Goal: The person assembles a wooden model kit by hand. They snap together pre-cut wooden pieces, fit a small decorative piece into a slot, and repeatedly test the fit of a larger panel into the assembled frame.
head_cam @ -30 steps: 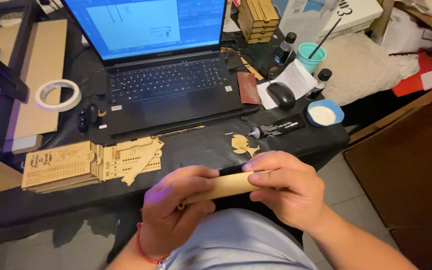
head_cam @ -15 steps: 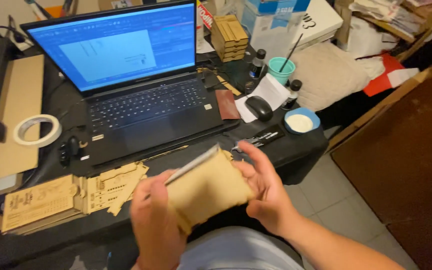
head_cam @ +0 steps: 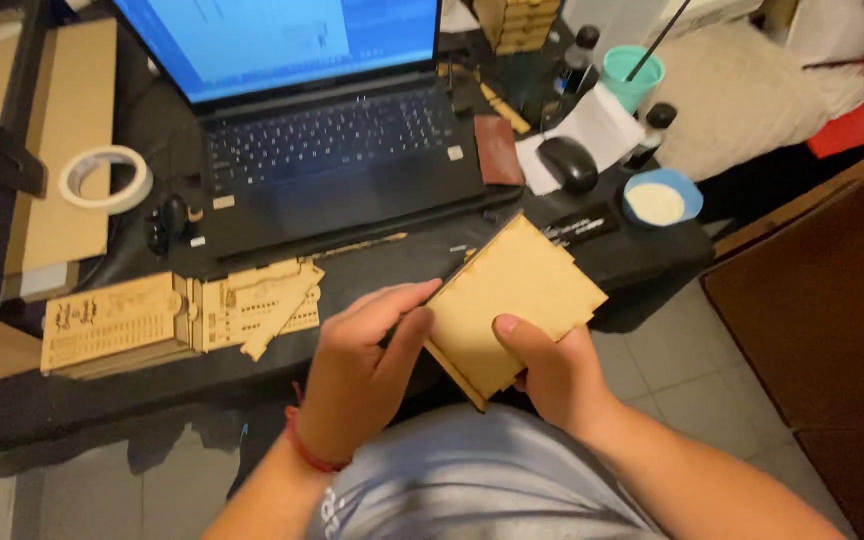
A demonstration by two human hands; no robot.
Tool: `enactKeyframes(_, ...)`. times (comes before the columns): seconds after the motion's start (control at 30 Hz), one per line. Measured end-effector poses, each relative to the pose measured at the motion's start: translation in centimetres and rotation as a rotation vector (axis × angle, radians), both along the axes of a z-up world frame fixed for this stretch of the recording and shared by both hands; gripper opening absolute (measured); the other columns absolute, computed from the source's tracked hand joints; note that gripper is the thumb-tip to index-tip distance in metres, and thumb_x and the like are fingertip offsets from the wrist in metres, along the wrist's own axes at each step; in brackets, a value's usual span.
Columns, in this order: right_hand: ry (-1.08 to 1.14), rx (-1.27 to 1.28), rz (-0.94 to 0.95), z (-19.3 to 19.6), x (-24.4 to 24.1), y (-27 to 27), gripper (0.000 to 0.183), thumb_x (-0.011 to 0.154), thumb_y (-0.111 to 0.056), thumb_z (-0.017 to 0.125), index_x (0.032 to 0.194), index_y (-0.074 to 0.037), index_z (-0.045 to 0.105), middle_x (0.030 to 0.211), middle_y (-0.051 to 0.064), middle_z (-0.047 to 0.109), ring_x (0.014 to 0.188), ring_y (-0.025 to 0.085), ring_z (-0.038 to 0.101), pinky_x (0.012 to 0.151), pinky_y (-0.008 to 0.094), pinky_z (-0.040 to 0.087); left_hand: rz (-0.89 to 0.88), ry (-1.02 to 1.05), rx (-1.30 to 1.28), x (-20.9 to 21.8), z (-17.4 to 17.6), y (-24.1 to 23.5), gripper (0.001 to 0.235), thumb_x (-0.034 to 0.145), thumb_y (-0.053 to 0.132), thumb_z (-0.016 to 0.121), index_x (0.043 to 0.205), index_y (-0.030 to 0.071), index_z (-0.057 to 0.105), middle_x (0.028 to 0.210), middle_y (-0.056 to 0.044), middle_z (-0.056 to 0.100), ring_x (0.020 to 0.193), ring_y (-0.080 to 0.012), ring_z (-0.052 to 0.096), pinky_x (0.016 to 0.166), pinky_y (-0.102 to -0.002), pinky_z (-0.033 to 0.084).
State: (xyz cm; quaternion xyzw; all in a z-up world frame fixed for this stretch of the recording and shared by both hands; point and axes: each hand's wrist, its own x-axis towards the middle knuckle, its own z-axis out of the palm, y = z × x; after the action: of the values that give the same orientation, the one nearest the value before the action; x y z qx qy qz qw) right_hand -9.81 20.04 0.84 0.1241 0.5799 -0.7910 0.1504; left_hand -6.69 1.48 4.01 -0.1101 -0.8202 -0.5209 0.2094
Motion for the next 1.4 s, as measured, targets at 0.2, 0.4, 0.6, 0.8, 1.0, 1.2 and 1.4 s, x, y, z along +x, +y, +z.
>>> enactKeyframes(0.2, 0.482, -0.073, 0.115, -0.7, 0.6, 0.2, 0.045, 0.086, -0.017, 0.058, 0.127, 0.001, 0.055, 0.120, 0.014, 0.066, 0.110, 0.028, 0.065, 0.090, 0.043, 0.055, -0.034, -0.059, -0.178, 0.5, -0.2, -0.2, 0.033, 0.098, 0.024, 0.050, 0.111, 0.001, 0.070, 0.108, -0.012, 0.076, 0.100, -0.0274, 0.072, 0.086, -0.036, 0.053)
enactKeyframes(0.4, 0.586, 0.065, 0.107, -1.6, 0.9, 0.6, 0.027, 0.091, -0.013, 0.054, 0.117, -0.005, 0.058, 0.109, 0.007, 0.065, 0.100, 0.020, 0.062, 0.083, 0.037, 0.053, 0.000, -0.079, -0.137, 1.0, -0.2, 0.1, 0.035, 0.100, 0.028, 0.046, 0.111, 0.006, 0.070, 0.102, -0.005, 0.077, 0.088, -0.0236, 0.071, 0.075, -0.034, 0.053)
enactKeyframes(0.6, 0.528, 0.025, 0.257, -2.2, 0.5, 0.0, 0.042, 0.092, -0.023, 0.060, 0.127, -0.001, 0.054, 0.118, 0.011, 0.066, 0.107, 0.024, 0.064, 0.088, 0.041, 0.056, -0.078, -0.023, -0.249, 0.2, 1.6, -0.8, 0.027, 0.098, 0.020, 0.048, 0.107, 0.004, 0.068, 0.107, -0.009, 0.074, 0.102, -0.0284, 0.068, 0.088, -0.038, 0.050)
enactKeyframes(0.8, 0.489, 0.205, 0.350, -2.9, 1.1, 0.1, 0.041, 0.092, -0.018, 0.055, 0.131, -0.004, 0.055, 0.125, 0.009, 0.066, 0.114, 0.021, 0.062, 0.098, 0.039, 0.051, -0.121, -0.024, -0.112, -0.5, 1.9, -0.4, 0.032, 0.098, 0.013, 0.045, 0.120, -0.001, 0.063, 0.108, -0.013, 0.067, 0.102, -0.0272, 0.061, 0.092, -0.035, 0.045)
enactKeyframes(1.0, 0.834, 0.288, 0.476, -2.4, 1.6, 0.3, 0.031, 0.102, -0.015, 0.047, 0.130, -0.005, 0.052, 0.123, 0.008, 0.062, 0.114, 0.021, 0.060, 0.099, 0.038, 0.052, -0.108, 0.015, -0.150, 0.1, 1.0, 0.1, 0.028, 0.101, 0.012, 0.035, 0.113, 0.003, 0.058, 0.099, -0.013, 0.063, 0.095, -0.0291, 0.058, 0.083, -0.037, 0.045)
enactKeyframes(1.2, 0.815, 0.268, 0.491, -2.8, 1.9, 0.3, 0.024, 0.101, -0.015, 0.046, 0.122, -0.007, 0.054, 0.105, 0.003, 0.061, 0.098, 0.015, 0.058, 0.084, 0.034, 0.052, -0.019, 0.077, -0.191, 0.4, -0.6, 0.4, 0.027, 0.101, 0.008, 0.042, 0.124, 0.008, 0.057, 0.090, -0.009, 0.057, 0.086, -0.0274, 0.056, 0.076, -0.037, 0.045)
enactKeyframes(1.4, 0.698, 0.338, 0.512, -2.9, 1.8, 0.2, 0.010, 0.096, -0.012, 0.046, 0.091, -0.011, 0.054, 0.073, 0.000, 0.053, 0.067, 0.012, 0.051, 0.058, 0.030, 0.044, -0.005, -0.075, -0.237, 0.2, -0.5, 0.3, 0.031, 0.100, 0.015, 0.037, 0.119, 0.009, 0.061, 0.089, -0.007, 0.057, 0.086, -0.0260, 0.056, 0.071, -0.037, 0.045)
